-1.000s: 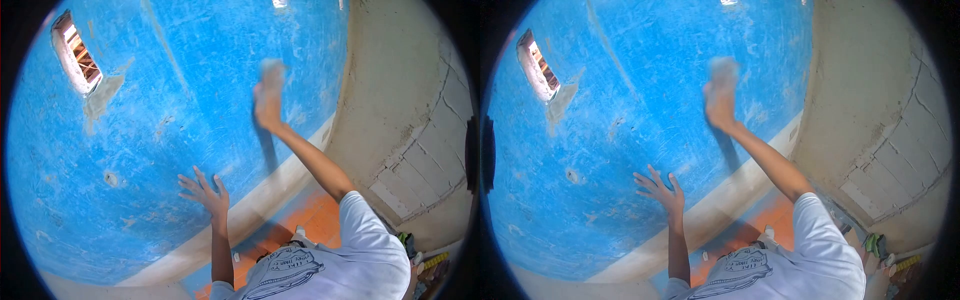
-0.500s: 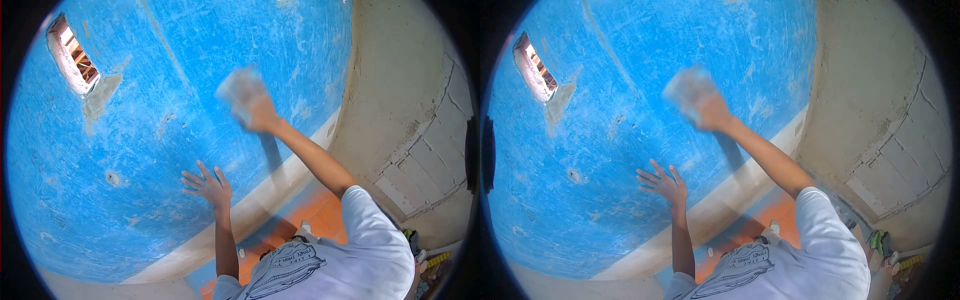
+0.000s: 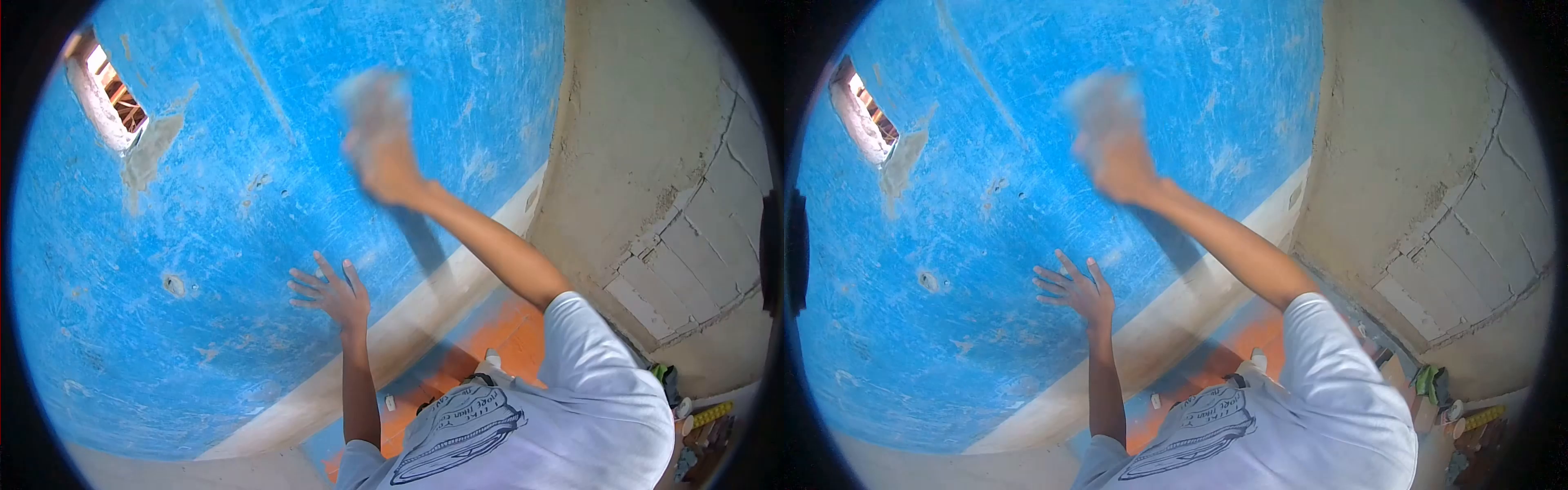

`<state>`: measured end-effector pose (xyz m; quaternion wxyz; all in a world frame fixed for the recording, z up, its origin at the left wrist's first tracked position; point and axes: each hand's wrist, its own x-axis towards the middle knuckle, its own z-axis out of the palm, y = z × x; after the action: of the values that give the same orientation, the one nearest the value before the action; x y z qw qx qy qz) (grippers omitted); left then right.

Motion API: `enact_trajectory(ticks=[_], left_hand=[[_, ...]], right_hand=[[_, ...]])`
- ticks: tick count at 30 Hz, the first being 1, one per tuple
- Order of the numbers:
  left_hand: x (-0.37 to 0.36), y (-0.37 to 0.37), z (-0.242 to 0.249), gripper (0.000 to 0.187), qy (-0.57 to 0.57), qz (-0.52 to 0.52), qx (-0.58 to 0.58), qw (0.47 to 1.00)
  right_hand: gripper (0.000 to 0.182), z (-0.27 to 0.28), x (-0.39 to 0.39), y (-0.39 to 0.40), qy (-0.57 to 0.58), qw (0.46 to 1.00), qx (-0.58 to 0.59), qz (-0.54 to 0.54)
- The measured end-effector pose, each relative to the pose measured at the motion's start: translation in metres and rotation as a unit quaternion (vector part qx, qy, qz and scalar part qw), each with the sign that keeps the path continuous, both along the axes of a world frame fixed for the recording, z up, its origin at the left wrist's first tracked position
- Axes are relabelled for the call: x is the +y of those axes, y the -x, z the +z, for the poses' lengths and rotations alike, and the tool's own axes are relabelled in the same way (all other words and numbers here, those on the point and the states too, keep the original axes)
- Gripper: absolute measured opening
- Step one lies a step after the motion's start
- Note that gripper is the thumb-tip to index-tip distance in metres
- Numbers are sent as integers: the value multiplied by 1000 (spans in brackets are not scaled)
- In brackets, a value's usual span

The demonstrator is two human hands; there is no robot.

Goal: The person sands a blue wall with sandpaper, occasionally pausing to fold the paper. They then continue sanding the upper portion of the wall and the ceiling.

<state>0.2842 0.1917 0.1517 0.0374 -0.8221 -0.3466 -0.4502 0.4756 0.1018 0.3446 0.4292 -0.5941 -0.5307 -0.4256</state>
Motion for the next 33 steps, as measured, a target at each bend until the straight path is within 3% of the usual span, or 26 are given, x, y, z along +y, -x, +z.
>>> enact_trajectory(ticks=[1,4,5,6,7,10,12,14,15,17,20,22,23,24,27,30,31,32,33], left_hand=[[0,-1,1,71,-3,5,8,1000],[2,5,-1,72,-5,11,33,999],[3,6,-2,72,2,7,36,999],[2,6,-2,72,12,5,38,999],[0,7,-2,71,18,-1,31,999],[-1,5,2,70,19,-5,22,1000],[1,4,-1,72,0,8,30,1000],[1,3,-1,72,4,9,32,999],[1,6,-2,72,7,11,36,999],[0,6,0,70,6,-8,20,1000],[-2,6,1,70,8,-9,17,1000],[-1,4,1,70,7,-8,20,1000],[-1,5,0,70,7,-9,23,1000],[0,6,0,70,8,-9,26,1000],[-2,9,2,70,27,-16,38,999],[0,9,0,69,15,-24,29,999],[0,8,0,69,14,-22,29,999],[-1,8,0,68,12,-20,28,999],[0,8,0,68,9,-18,29,999]], right_hand=[[64,-4,-7,16,137,984,-111,7],[64,0,-12,-18,122,959,-254,34],[62,7,-8,-31,13,993,-105,44],[60,19,-5,-43,-95,993,46,53],[60,24,-3,-48,-198,958,196,59],[55,9,15,-7,-190,979,67,-21],[52,1,2,-10,-12,993,-109,34],[54,-9,-12,-14,170,942,-274,90],[54,-5,-11,-23,66,981,-163,81],[54,16,-5,-51,-142,986,63,58],[54,12,28,-36,-271,953,134,25],[55,4,6,4,-16,994,-29,102],[57,0,-3,15,115,978,-110,136],[60,-2,-4,4,108,978,-119,131],[62,21,5,-40,-188,978,65,60],[60,20,24,-29,-261,959,113,7],[60,14,18,-18,-120,991,8,52],[60,0,8,-1,26,990,-97,94],[60,-8,0,8,170,956,-197,132]])
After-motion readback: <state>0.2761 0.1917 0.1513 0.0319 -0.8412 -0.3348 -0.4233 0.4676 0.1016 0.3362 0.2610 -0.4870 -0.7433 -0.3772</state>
